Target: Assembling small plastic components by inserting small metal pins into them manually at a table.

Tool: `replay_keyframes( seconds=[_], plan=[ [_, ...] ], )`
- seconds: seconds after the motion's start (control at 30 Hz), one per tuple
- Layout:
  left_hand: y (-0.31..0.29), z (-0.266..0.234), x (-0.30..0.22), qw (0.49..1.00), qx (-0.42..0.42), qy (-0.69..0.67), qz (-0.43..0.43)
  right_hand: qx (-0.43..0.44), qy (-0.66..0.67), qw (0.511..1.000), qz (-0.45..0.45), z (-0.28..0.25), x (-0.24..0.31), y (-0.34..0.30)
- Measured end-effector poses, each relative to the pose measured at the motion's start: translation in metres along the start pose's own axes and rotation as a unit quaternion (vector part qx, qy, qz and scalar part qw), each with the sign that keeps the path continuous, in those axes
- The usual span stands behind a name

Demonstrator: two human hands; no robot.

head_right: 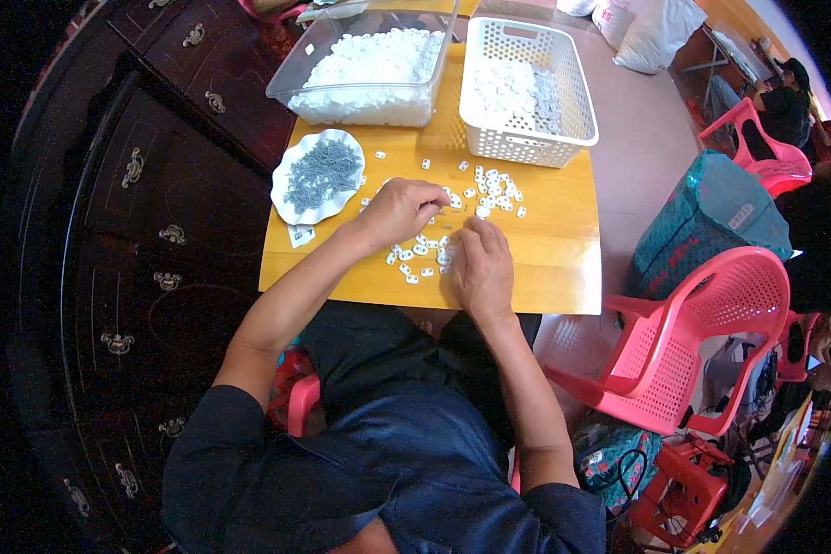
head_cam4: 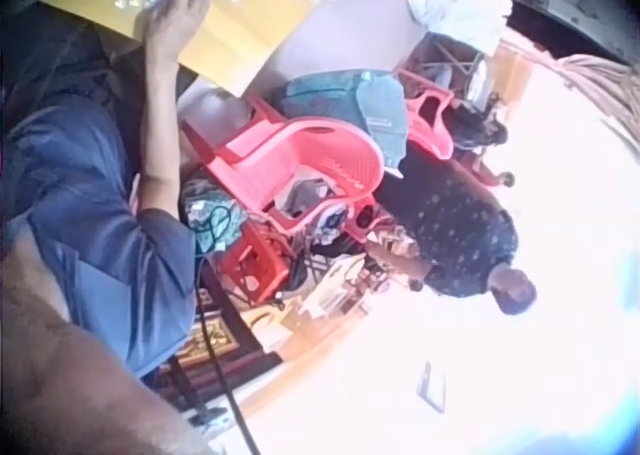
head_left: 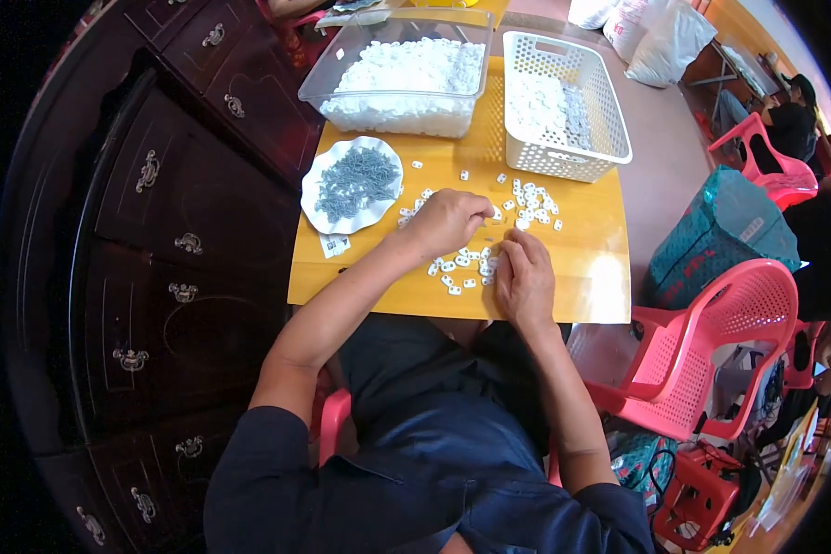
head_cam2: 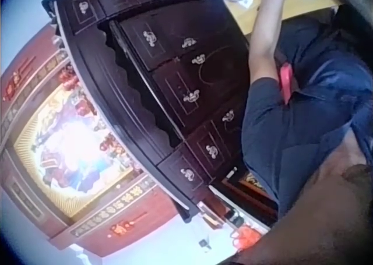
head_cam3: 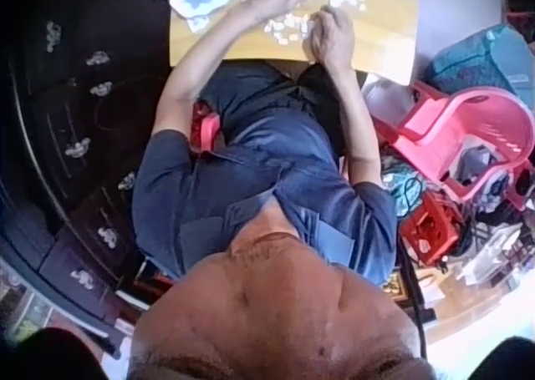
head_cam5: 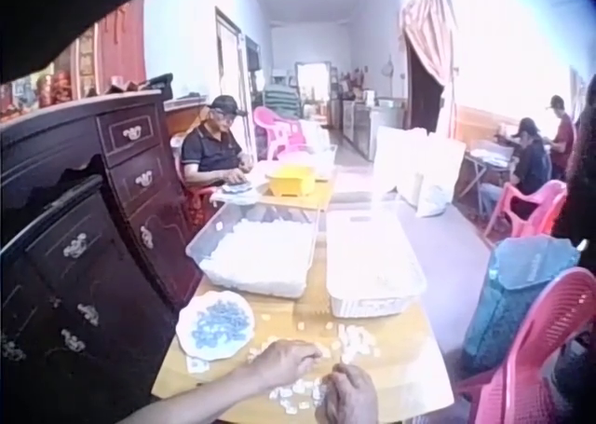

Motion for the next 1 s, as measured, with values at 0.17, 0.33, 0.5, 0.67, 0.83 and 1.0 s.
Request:
replay_keyframes(
  seconds=[0.17,0.33,0.5,0.67,0.83,1.0],
  plan=[
    [-0.003,-0.011,0.001,0.998,-0.063,-0.002,0.025,-0.019,-0.013,1.0,-0.008,0.0,0.002,0.002],
    [-0.023,-0.038,-0.003,0.995,-0.078,-0.022,-0.057,-0.03,0.037,0.998,0.045,-0.001,-0.004,-0.002],
    [-0.046,-0.056,0.005,0.988,-0.121,-0.063,-0.076,-0.039,0.18,0.973,0.137,-0.002,-0.024,-0.009],
    [-0.075,-0.096,0.034,0.977,-0.179,-0.03,-0.112,-0.021,0.162,0.977,0.137,-0.009,-0.019,-0.015],
    [-0.086,-0.13,0.058,0.952,-0.208,0.162,-0.154,-0.038,0.189,0.968,0.163,-0.009,-0.019,-0.015],
    [-0.07,-0.109,0.039,0.925,-0.225,0.304,-0.027,-0.035,0.166,0.972,0.162,-0.011,-0.016,-0.014]
  ],
)
Point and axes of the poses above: each hand's wrist, its own y-axis towards the middle knuckle, its own z-axis out of the palm, x = y × z, the point moved 1 cm from there along y, towards the middle knuckle, and after that the axes turned 6 degrees about -y, right-handed, at the moved point
